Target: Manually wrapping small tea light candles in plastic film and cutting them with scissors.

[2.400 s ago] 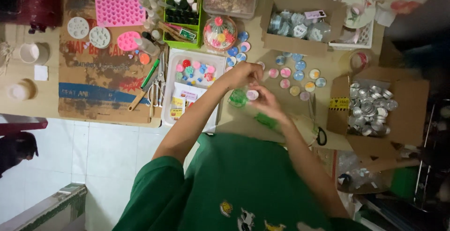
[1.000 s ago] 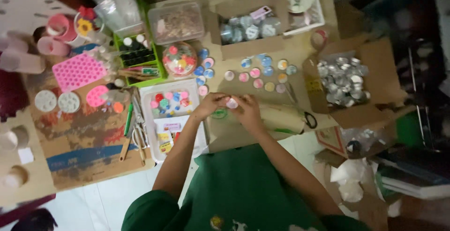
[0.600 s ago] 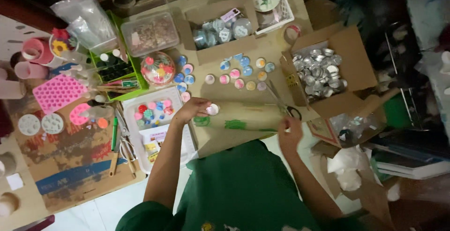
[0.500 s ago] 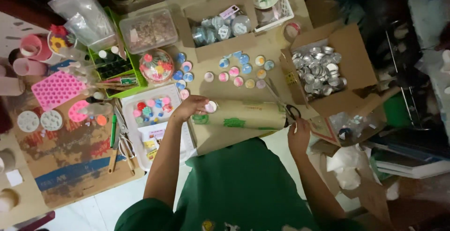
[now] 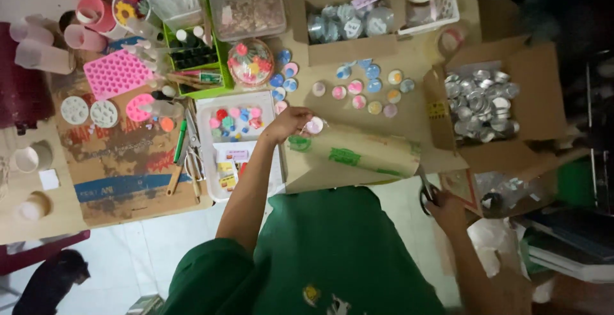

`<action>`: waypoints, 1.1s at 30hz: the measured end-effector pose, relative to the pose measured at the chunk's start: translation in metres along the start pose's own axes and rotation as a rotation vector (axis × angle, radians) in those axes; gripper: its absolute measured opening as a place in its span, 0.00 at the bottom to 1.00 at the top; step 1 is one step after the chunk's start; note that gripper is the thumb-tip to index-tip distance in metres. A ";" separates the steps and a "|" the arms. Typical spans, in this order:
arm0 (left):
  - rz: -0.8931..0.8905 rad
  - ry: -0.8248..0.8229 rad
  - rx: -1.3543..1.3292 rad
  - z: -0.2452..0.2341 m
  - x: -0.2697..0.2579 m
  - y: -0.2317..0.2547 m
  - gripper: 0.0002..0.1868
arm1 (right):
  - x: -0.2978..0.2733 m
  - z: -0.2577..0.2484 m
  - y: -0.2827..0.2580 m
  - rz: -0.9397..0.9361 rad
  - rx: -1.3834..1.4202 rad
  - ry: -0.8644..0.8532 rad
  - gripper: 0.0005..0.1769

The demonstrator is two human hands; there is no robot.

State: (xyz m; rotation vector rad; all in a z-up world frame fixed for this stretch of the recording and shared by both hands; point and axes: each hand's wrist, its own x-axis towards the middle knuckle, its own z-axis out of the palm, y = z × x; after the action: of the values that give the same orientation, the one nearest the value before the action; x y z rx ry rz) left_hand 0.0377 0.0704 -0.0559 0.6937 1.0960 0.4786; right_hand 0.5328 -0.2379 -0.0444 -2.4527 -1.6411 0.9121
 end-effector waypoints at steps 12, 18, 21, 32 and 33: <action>-0.063 -0.128 0.030 0.020 -0.018 0.062 0.19 | -0.102 0.027 -0.021 0.190 0.992 -0.546 0.26; 0.009 -0.119 -0.003 0.003 0.021 0.019 0.19 | -0.027 -0.021 -0.252 0.057 1.635 -0.944 0.38; 0.000 -0.140 -0.017 0.009 0.013 0.026 0.18 | -0.022 -0.017 -0.271 0.278 1.630 -1.004 0.37; 0.063 -0.080 -0.018 0.003 0.010 0.026 0.17 | -0.007 -0.044 -0.257 -0.120 0.488 -0.316 0.17; 0.082 -0.090 0.008 -0.001 0.015 0.021 0.17 | -0.009 -0.058 -0.249 -0.193 -0.113 -0.145 0.23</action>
State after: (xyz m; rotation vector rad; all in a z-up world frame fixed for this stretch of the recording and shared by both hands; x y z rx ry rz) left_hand 0.0427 0.0948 -0.0508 0.7626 0.9882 0.5084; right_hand 0.3534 -0.1221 0.0955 -2.2903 -1.9879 1.0161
